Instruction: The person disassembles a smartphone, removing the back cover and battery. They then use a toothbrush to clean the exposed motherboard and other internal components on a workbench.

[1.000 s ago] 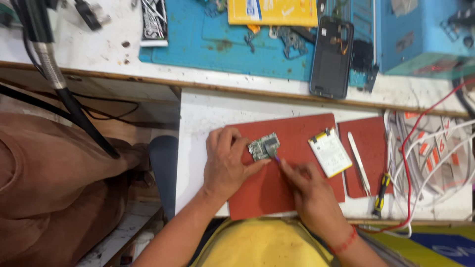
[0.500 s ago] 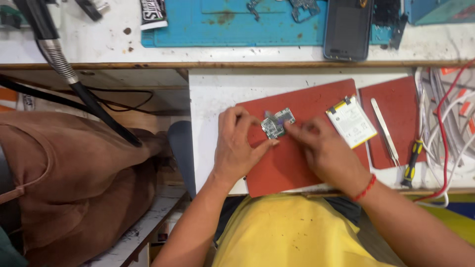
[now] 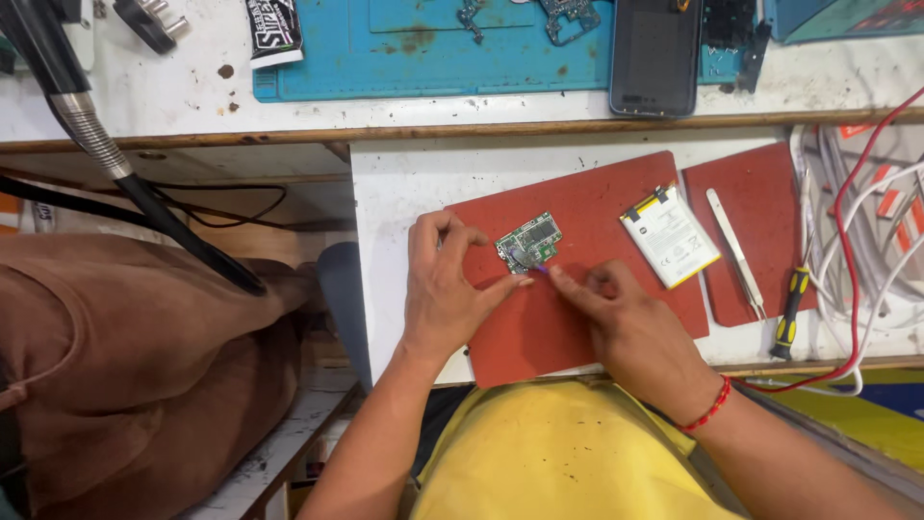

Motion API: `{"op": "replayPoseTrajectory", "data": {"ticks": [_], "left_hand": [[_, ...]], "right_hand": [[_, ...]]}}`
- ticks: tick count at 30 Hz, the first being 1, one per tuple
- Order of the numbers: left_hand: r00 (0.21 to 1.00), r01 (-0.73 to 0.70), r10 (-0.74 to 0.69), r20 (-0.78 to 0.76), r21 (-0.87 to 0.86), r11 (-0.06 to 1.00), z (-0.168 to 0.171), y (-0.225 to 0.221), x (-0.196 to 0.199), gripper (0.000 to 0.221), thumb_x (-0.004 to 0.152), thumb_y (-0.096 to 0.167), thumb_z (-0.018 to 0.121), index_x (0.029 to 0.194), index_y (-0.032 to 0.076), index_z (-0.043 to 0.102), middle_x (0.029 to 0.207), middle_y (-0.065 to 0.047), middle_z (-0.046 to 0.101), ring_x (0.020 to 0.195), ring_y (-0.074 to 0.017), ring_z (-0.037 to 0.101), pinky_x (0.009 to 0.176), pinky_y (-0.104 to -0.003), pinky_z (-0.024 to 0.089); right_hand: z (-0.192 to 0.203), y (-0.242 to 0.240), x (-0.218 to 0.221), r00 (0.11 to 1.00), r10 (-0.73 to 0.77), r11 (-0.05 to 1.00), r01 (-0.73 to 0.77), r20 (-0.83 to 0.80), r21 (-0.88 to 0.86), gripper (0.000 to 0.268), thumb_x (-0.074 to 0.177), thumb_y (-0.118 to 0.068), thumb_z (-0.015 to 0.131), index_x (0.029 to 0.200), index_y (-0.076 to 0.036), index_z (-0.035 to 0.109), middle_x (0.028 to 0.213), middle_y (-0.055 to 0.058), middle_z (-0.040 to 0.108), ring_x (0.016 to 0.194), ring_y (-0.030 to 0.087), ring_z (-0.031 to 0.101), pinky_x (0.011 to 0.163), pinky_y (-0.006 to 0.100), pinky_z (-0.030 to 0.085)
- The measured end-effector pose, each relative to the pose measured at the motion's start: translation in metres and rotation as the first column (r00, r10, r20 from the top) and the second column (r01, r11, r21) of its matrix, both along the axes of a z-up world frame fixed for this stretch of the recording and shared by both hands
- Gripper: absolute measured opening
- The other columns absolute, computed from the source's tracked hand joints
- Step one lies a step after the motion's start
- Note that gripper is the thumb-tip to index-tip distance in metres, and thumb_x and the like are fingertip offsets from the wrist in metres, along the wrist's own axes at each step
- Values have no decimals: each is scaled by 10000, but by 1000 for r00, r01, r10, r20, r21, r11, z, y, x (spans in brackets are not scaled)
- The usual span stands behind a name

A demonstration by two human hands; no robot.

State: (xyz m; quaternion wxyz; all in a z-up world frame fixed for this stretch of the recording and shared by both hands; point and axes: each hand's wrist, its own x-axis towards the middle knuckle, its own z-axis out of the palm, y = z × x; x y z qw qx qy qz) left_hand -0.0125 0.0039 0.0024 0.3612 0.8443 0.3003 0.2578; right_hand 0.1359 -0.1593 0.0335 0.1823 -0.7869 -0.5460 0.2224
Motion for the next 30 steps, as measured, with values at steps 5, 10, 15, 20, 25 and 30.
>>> {"op": "replayPoseTrajectory", "data": {"ticks": [5,10,15,20,25,30], "left_hand": [[998,55,-54,-12,119,991,2,-4,-2,476,663,237,952,1035,42,726,1123,-107,530,1076,-304,507,913,-403,491],[998,60,-54,-41,153,986,3,-6,-3,449,692,256,942,1028,40,737,1087,-98,528,1049,-305,510,930,-434,479],[998,57,-51,-32,197,979,5,-5,0,454,668,265,936,1003,38,730,1081,-96,525,1027,-303,515,1100,-524,440],[999,41,-39,-17,129,991,3,-2,-1,574,662,279,951,1099,24,679,1128,-122,520,1085,-333,525,1079,-501,444],[999,40,-39,-13,91,995,-1,-3,-3,652,662,283,952,1177,19,650,1158,-114,535,1098,-322,535,1056,-474,457],[998,58,-57,-14,71,996,3,-1,-2,613,676,283,954,1160,44,663,1146,-97,541,1083,-305,547,989,-463,460]], "right_hand": [[-10,-7,-10,992,2,999,5,-130,50,661,794,80,556,1418,-137,586,1075,190,595,822,386,661,692,480,536],[-7,-6,8,997,-27,986,37,-68,161,678,821,109,522,1454,-132,569,1059,193,599,860,390,650,748,459,539],[1,1,7,990,-86,996,87,-109,1,687,821,87,546,1458,-170,564,1062,190,596,842,406,654,729,475,535],[4,6,3,996,-47,987,35,-70,-159,764,788,43,584,1495,-246,569,1106,149,591,785,398,658,655,487,533],[1,1,2,999,-14,999,12,-47,-48,665,813,47,578,1435,-188,580,1090,147,586,788,384,661,642,473,538],[2,9,14,995,-101,995,102,-3,15,671,821,74,550,1446,-168,574,1082,162,581,784,382,666,633,460,544]]}}
